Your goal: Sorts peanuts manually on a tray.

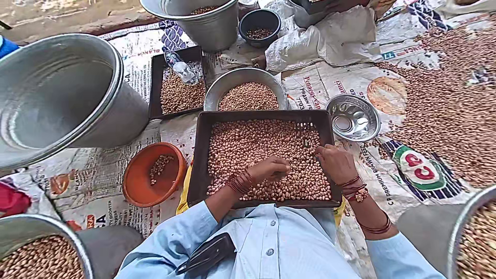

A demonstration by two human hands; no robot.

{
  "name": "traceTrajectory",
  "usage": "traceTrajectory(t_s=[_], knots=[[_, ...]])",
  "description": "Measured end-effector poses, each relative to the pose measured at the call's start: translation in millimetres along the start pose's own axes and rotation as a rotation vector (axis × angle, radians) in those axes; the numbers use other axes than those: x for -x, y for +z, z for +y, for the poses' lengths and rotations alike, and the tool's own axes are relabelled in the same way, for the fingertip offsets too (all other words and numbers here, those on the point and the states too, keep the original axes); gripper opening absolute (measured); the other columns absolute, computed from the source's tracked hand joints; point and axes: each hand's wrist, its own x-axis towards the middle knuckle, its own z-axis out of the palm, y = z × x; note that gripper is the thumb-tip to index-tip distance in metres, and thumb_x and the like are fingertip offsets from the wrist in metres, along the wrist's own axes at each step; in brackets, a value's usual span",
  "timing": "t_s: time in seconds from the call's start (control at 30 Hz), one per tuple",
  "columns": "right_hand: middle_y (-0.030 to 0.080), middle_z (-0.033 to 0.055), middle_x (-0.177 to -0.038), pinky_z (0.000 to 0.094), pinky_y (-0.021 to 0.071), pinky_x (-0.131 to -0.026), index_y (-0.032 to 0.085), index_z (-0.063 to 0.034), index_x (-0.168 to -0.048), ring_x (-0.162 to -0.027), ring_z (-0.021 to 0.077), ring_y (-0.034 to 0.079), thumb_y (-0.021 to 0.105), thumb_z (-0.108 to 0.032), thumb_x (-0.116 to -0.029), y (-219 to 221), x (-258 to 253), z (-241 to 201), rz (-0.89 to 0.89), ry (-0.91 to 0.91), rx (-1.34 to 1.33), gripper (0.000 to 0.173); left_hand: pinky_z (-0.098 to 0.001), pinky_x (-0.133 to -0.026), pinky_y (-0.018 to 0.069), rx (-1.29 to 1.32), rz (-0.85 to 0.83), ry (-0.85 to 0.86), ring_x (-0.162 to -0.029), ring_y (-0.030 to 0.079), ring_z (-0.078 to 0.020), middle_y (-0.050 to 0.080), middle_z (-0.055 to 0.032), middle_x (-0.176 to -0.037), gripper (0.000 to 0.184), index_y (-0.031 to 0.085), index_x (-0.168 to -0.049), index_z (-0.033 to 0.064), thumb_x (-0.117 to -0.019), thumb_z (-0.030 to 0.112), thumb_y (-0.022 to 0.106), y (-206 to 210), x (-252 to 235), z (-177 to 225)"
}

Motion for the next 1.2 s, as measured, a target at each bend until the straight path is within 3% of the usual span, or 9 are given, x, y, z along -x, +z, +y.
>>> traceTrajectory(t_s=[0.1,0.23,0.43,0.6,0.77,0.83,0.97,1.07,1.2], knots=[[0.071,0.0275,-0.099,0.0595,0.0534,-0.078,0.074,0.0025,-0.109,-0.096,0.0472,0.070,0.062,-0.009,-0.0993,1,-5,-7,-0.090,0.058,0.067,0.019,-0.0159,-0.049,0.0360,-0.166,-0.180,-0.132,-0.052,0.043,0.0018,0.055,0.0072,-0.069,0.027,0.067,-0.100,0.0030,-0.1092,0.011,0.043,31,-22,-7],[0.071,0.0288,-0.104,0.0603,0.0528,-0.078,0.072,0.0034,-0.113,-0.100,0.0493,0.068,0.061,-0.011,-0.1006,6,-6,-13,-0.124,0.103,0.098,0.022,-0.0211,-0.051,0.0357,-0.214,0.048,-0.176,-0.054,0.041,-0.0041,0.050,0.0036,-0.070,0.033,0.065,-0.130,0.0031,-0.1078,0.006,0.040,16,-49,-7],[0.071,0.0278,-0.109,0.0600,0.0516,-0.080,0.069,-0.0012,-0.126,-0.106,0.0491,0.067,0.052,-0.011,-0.1044,7,-10,-16,-0.175,0.142,0.109,0.029,-0.0255,-0.054,0.0368,-0.160,0.712,0.068,-0.057,0.040,-0.0086,0.053,-0.0035,-0.076,0.033,0.064,-0.132,0.0059,-0.1088,0.005,0.039,-43,-39,-2],[0.072,0.0235,-0.083,0.0617,0.0508,-0.066,0.072,-0.0017,-0.108,-0.081,0.0469,0.071,0.063,-0.021,-0.0963,10,-5,-4,0.100,0.100,-0.055,0.024,-0.0251,-0.060,0.0440,-0.540,0.520,0.032,-0.060,0.048,-0.0048,0.061,0.0003,-0.078,0.020,0.071,-0.115,0.0071,-0.1040,0.016,0.057,-24,-18,-4],[0.048,-0.0100,-0.065,0.0179,0.0373,-0.050,0.056,-0.0119,-0.097,-0.052,-0.0009,0.043,0.053,-0.009,-0.0923,3,9,26,0.242,0.210,-1.006,0.006,-0.0565,-0.086,0.0517,-0.989,0.325,0.023,-0.089,0.069,-0.0352,0.073,-0.0182,-0.095,0.026,0.073,-0.119,0.0068,-0.1026,0.019,0.056,9,-16,-5],[0.051,-0.0095,-0.074,0.0134,0.0381,-0.047,0.052,-0.0129,-0.097,-0.052,-0.0034,0.044,0.043,-0.005,-0.0854,6,19,25,0.229,0.218,-1.287,0.017,-0.0603,-0.090,0.0521,-1.151,0.274,0.037,-0.105,0.070,-0.0413,0.073,-0.0221,-0.109,0.028,0.071,-0.120,0.0032,-0.1044,0.016,0.052,18,-19,-7],[0.060,0.0010,-0.083,0.0265,0.0408,-0.059,0.067,-0.0038,-0.108,-0.064,0.0064,0.049,0.054,-0.012,-0.0926,9,33,0,0.045,0.140,-0.765,0.022,-0.0566,-0.082,0.0557,-1.361,0.297,0.082,-0.104,0.070,-0.0437,0.071,-0.0258,-0.107,0.028,0.069,-0.115,-0.0037,-0.1048,0.005,0.045,30,-24,-15],[0.074,0.0191,-0.103,0.0554,0.0546,-0.081,0.074,-0.0037,-0.114,-0.092,0.0366,0.072,0.061,-0.018,-0.0995,16,32,-25,-0.078,0.087,-0.389,0.024,-0.0540,-0.081,0.0561,-1.406,0.319,0.036,-0.103,0.070,-0.0432,0.070,-0.0265,-0.106,0.027,0.067,-0.115,-0.0064,-0.1030,-0.001,0.043,40,-21,-13],[0.072,0.0239,-0.112,0.0580,0.0537,-0.085,0.072,-0.0015,-0.119,-0.103,0.0424,0.071,0.058,-0.013,-0.1008,25,27,-37,-0.183,0.073,-0.203,0.026,-0.0557,-0.085,0.0545,-1.322,0.329,-0.053,-0.108,0.069,-0.0427,0.070,-0.0255,-0.111,0.028,0.067,-0.118,-0.0047,-0.1046,0.005,0.044,40,-19,-11]])
